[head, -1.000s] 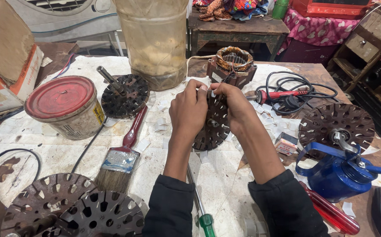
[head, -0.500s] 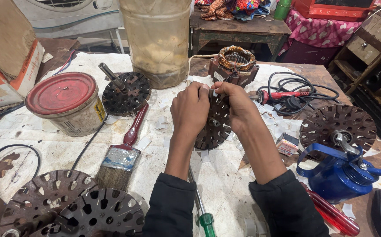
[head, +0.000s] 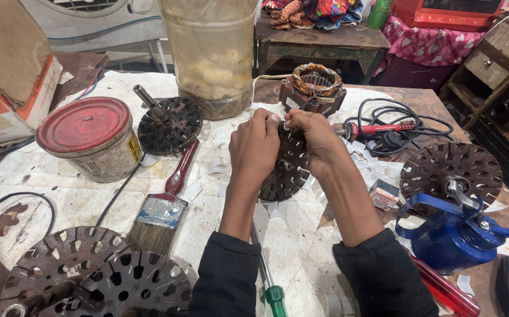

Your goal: The person places small white insulating paper pieces into the slots of a motor commutator. They then use scissors to trim the excess paper flush with the commutator surface.

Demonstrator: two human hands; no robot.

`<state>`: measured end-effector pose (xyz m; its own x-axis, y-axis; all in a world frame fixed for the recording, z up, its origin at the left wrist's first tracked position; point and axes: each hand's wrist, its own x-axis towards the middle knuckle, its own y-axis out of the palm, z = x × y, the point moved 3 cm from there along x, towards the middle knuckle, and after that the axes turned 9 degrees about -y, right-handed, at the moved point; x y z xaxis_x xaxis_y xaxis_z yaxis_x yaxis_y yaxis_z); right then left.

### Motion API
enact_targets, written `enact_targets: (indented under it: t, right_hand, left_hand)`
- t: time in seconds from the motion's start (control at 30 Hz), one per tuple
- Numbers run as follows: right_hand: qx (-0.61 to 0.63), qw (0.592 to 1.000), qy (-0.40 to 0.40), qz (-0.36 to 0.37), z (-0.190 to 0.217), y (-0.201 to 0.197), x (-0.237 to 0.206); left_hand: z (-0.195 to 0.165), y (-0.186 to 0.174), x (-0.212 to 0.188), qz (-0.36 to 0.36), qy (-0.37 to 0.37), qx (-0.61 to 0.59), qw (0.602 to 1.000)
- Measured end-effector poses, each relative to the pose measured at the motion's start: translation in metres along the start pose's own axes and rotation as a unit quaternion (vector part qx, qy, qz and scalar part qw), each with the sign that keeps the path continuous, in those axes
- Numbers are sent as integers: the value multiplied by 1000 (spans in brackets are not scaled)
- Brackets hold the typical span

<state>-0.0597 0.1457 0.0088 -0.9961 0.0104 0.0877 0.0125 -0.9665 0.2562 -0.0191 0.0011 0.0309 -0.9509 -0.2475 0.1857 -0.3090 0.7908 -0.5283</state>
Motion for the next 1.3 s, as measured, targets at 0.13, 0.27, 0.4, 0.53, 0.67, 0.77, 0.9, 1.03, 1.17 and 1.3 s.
enact_targets:
  t: [0.13,0.27,0.4,0.53,0.67,0.77,0.9,1.03,1.17,1.3]
  right_hand:
    - [3,1000,-6,13,-2,-1,1]
    - [-8,1000,-7,-16,-3,-1,0]
    - [12,1000,13,-26,-1,3,-3]
    - [27,998,36,-32,4,4,-6]
    - [-25,999,18,-18,4,6,-7]
    - [-46,999,19,-13,3,4,-6]
    - [-54,998,-5,10,-1,2,-3]
    - [-116,993,-2,8,-3,-2,-2]
    - [-117,993,1,5,-3,-2,-2]
    - [-118,993,3,5,-3,0,-3]
  left_hand:
    - [0,-1,0,-5,4,2,1000]
    - [0,-1,-1,2,3,-3,1000]
    - [-2,-2,-1,0,20,-14,1000]
    - [0,-1,1,5,5,-8,1000]
    - [1,-1,1,0,8,-13,1000]
    - [0,0,0,-6,16,-18,1000]
    - [1,-1,-2,-21,22,-13,999]
    - [1,-2,-1,-39,17,-4,999]
    - [3,-2,-1,-43,8,-1,999]
    - [3,-2,-4,-59,50,16,997]
